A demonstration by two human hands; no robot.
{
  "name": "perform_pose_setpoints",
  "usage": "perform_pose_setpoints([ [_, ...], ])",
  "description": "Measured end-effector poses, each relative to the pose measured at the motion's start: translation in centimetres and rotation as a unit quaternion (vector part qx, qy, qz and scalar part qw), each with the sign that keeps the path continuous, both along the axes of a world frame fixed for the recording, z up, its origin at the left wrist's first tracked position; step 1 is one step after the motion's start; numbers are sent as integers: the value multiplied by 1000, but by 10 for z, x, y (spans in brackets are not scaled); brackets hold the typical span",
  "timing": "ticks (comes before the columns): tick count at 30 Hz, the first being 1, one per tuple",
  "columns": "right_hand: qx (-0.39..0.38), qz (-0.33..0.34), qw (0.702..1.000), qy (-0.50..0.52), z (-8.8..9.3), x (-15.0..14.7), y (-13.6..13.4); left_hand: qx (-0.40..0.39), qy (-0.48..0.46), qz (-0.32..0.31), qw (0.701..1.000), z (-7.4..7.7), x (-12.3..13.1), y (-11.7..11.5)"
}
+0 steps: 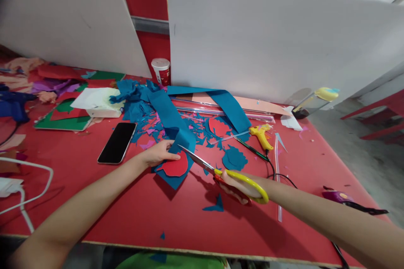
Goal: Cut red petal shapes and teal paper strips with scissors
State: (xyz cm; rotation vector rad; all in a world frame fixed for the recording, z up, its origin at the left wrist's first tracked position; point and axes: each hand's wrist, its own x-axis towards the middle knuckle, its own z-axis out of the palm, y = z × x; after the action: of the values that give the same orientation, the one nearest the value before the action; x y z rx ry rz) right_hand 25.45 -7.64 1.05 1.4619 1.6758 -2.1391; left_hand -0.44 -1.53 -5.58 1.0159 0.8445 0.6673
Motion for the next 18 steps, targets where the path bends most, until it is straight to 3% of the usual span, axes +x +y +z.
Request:
perform_pose_setpoints([
  [10,0,-11,999,-37,4,-5,0,1,-4,-10,1000,1,-1,0],
  [14,-24,-21,995,-99,8,-6,2,-1,-2,-22,1000,3,-3,-1],
  [18,18,13,986,-168,9,-5,3,-8,-1,-38,999,2,-4,0],
])
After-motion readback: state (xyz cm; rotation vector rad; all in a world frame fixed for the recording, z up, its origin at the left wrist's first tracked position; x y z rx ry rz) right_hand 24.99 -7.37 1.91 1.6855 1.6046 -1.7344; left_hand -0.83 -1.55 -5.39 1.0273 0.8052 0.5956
